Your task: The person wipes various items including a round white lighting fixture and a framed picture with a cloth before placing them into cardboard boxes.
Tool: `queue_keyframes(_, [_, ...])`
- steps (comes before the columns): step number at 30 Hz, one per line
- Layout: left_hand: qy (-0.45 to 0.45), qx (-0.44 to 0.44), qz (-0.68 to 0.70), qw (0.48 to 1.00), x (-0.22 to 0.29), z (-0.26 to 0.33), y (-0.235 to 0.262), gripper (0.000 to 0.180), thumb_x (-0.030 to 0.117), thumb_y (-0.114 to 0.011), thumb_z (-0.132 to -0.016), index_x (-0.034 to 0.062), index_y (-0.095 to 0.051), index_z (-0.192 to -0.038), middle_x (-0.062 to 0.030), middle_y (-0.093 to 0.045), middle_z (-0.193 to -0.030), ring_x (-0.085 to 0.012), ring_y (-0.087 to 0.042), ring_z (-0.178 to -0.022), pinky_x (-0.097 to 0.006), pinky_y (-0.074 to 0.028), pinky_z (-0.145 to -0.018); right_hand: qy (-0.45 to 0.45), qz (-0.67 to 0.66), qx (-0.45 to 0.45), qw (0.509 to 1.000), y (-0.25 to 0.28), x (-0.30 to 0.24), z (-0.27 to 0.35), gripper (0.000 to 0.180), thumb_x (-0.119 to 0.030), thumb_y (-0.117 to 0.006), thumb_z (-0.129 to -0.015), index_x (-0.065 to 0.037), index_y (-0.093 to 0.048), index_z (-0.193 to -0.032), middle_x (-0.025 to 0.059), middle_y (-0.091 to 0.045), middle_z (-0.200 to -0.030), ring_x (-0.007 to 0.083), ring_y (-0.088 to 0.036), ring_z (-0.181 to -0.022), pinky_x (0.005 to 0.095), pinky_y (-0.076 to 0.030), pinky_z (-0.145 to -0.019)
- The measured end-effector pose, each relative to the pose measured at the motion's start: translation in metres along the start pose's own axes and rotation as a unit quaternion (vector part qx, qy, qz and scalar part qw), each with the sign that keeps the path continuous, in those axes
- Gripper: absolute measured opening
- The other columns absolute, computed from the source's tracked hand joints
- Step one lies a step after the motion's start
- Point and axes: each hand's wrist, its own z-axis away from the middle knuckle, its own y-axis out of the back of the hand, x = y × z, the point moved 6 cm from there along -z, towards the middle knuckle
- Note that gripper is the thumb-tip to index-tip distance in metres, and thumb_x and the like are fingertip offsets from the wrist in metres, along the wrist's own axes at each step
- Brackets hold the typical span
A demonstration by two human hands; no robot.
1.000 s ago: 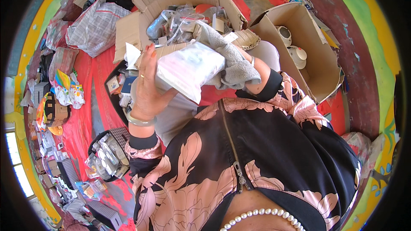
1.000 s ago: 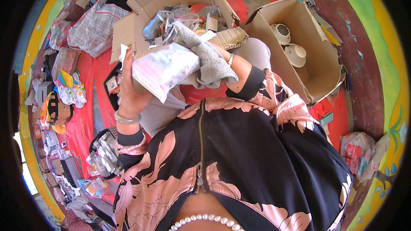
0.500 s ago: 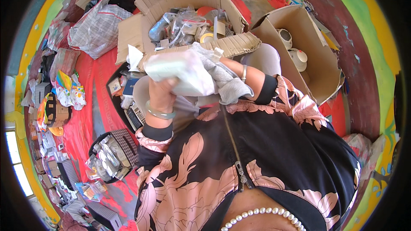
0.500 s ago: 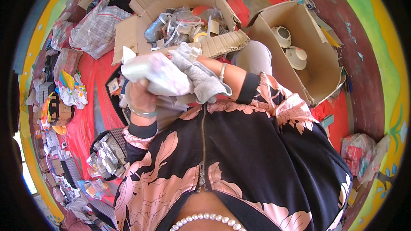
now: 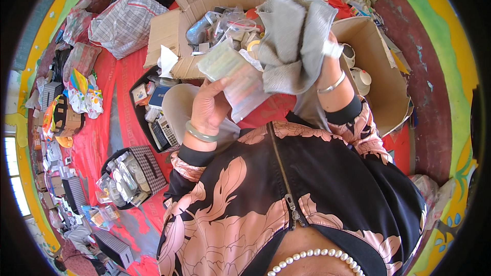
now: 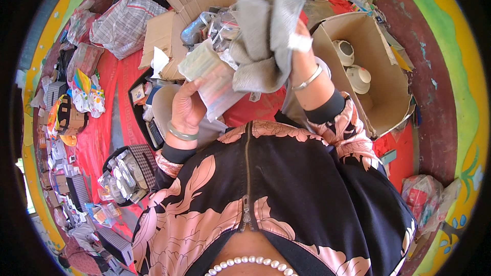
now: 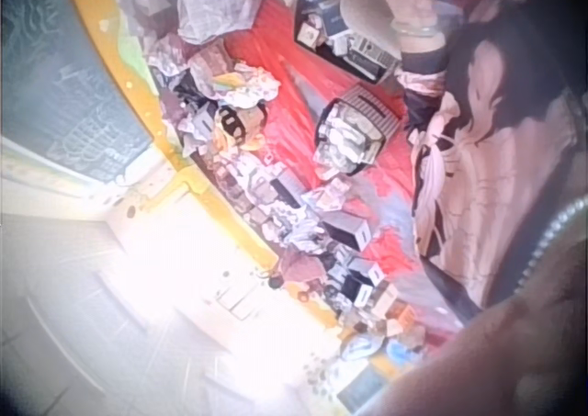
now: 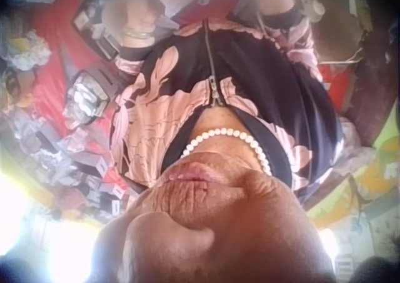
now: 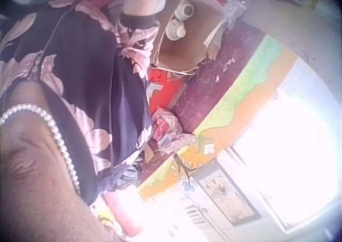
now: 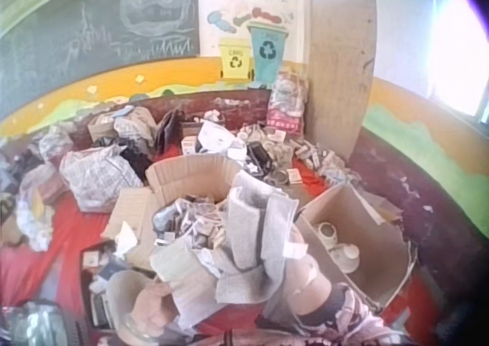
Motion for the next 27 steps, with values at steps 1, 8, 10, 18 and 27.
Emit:
queue_keyframes(1, [-0.003, -0.005, -0.033, 0.999, -0.002, -0.002, -0.002, 0.057, 0.003, -0.062, -0.077, -0.0002, -0.037, -0.128, -0.0153, -0.049, -0.124, -0.0336, -0.05, -0.112, -0.047, -0.04, -0.097, 0.012, -0.083, -0.132, 0.988, -0.012, 0.004, 0.005, 0.03, -0.023, -0.052, -0.089, -0.002, -0.055, -0.111, 0.0084, -0.061, -0.102, 0.0194, -0.061, -0.088, 0.0327, -0.051, -0.077])
queue_keyframes(8, [-0.002, -0.001, -0.211, 0.977, -0.014, 0.009, 0.008, 0.045, 0.008, -0.054, -0.086, 0.0013, -0.038, -0.127, -0.0093, -0.047, -0.124, -0.0173, -0.05, -0.11, -0.029, -0.045, -0.087, 0.356, 0.559, -0.456, 0.595, -0.126, 0.016, 0.108, 0.054, -0.02, -0.063, -0.07, -0.005, -0.051, -0.121, 0.0125, -0.041, -0.135, 0.0278, -0.035, -0.129, 0.0472, -0.026, -0.105])
queue_keyframes(10, [-0.039, -0.027, -0.314, 0.948, -0.01, 0.008, 0.002, 0.044, 0.009, -0.055, -0.086, 0.0019, -0.038, -0.126, -0.0089, -0.047, -0.124, -0.0155, -0.049, -0.109, -0.027, -0.045, -0.086, 0.372, 0.545, -0.443, 0.607, -0.127, 0.015, 0.106, 0.053, -0.02, -0.063, -0.07, -0.004, -0.052, -0.119, 0.0129, -0.041, -0.135, 0.0282, -0.034, -0.129, 0.0477, -0.025, -0.105])
queue_keyframes(18, [-0.078, -0.059, -0.332, 0.938, 0.005, 0.011, -0.029, 0.078, 0.0, -0.069, -0.065, 0.0028, -0.03, -0.133, -0.0082, -0.048, -0.122, -0.0182, -0.049, -0.11, -0.032, -0.04, -0.094, 0.211, 0.599, -0.17, 0.754, -0.098, 0.019, 0.014, 0.033, -0.034, -0.051, -0.087, -0.002, -0.059, -0.09, 0.0233, -0.06, -0.078, 0.0406, -0.059, -0.075, 0.0451, -0.047, -0.065])
queue_keyframes(27, [-0.06, -0.031, -0.125, 0.99, 0.021, 0.023, -0.027, 0.07, -0.005, -0.067, -0.068, 0.0022, -0.034, -0.13, -0.0141, -0.052, -0.119, -0.0253, -0.054, -0.108, -0.038, -0.044, -0.092, -0.151, -0.105, -0.138, 0.973, -0.018, 0.016, -0.037, 0.043, -0.031, -0.039, -0.095, 0.003, -0.048, -0.121, 0.016, -0.058, -0.112, 0.026, -0.06, -0.098, 0.0382, -0.047, -0.091])
